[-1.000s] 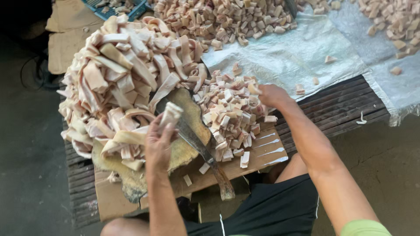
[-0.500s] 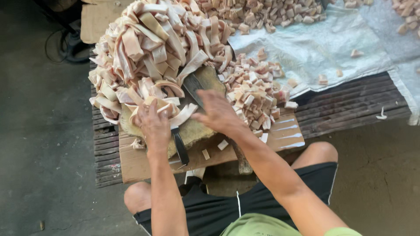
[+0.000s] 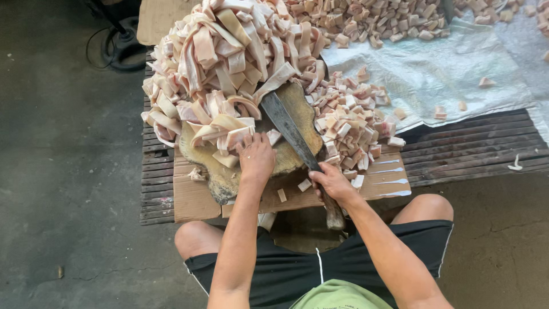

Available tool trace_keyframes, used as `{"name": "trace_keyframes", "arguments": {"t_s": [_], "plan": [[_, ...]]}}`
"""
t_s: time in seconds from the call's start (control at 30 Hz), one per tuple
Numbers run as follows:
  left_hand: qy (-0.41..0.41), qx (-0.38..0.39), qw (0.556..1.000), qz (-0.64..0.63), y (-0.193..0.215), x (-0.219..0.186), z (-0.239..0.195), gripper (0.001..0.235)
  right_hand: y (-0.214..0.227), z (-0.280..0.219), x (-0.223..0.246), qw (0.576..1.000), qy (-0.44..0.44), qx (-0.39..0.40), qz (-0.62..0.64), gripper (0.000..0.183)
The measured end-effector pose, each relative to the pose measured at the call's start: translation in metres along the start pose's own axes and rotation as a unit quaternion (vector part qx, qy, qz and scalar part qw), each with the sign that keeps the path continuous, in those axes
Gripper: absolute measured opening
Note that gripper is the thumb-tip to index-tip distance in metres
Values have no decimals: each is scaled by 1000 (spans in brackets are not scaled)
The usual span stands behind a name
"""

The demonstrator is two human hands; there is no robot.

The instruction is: The person cuts strips of pork skin into small cubes using a large knife on a wooden cutting board. The person repeatedly gathers the cut pieces and moves them to a white sack on the table.

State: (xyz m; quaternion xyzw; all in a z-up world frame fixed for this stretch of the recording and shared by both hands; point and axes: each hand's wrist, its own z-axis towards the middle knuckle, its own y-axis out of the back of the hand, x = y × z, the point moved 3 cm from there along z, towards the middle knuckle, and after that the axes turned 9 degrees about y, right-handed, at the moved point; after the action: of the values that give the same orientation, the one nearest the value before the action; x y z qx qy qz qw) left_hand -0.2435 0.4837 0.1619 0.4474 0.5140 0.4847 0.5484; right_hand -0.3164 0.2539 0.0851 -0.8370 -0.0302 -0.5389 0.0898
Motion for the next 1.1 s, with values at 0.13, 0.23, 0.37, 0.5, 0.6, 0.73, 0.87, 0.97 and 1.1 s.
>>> {"name": "trace_keyframes", "arguments": {"t_s": [0.13,0.23,0.37,0.5,0.6,0.73,0.87,0.97,1.1], "plan": [[-46,36,997,40,-31,-6,-7,31,27,-43,11,995,46,-56,-66,27],[-71,18,996,-47,-43,-29,-4,26,42,-66,38,923,180,-113,-322,31],[-48,22,985,-161,-44,-56,-13,37,47,-89,52,864,221,-123,-435,45],[-46,18,982,-184,-23,-44,-35,62,39,-86,54,880,192,-106,-421,47],[-38,11,991,-130,-17,-26,-58,52,31,-100,48,872,246,-105,-409,50],[-15,40,993,-108,-11,-11,-47,30,29,-108,64,873,291,-119,-373,59],[-13,50,986,-161,-1,-7,-41,33,33,-128,91,755,482,-175,-409,61],[-13,63,982,-178,5,-5,-41,36,32,-132,88,705,549,-175,-413,69],[-25,47,980,-193,9,-4,-46,34,19,-109,59,739,447,-102,-493,74]]}}
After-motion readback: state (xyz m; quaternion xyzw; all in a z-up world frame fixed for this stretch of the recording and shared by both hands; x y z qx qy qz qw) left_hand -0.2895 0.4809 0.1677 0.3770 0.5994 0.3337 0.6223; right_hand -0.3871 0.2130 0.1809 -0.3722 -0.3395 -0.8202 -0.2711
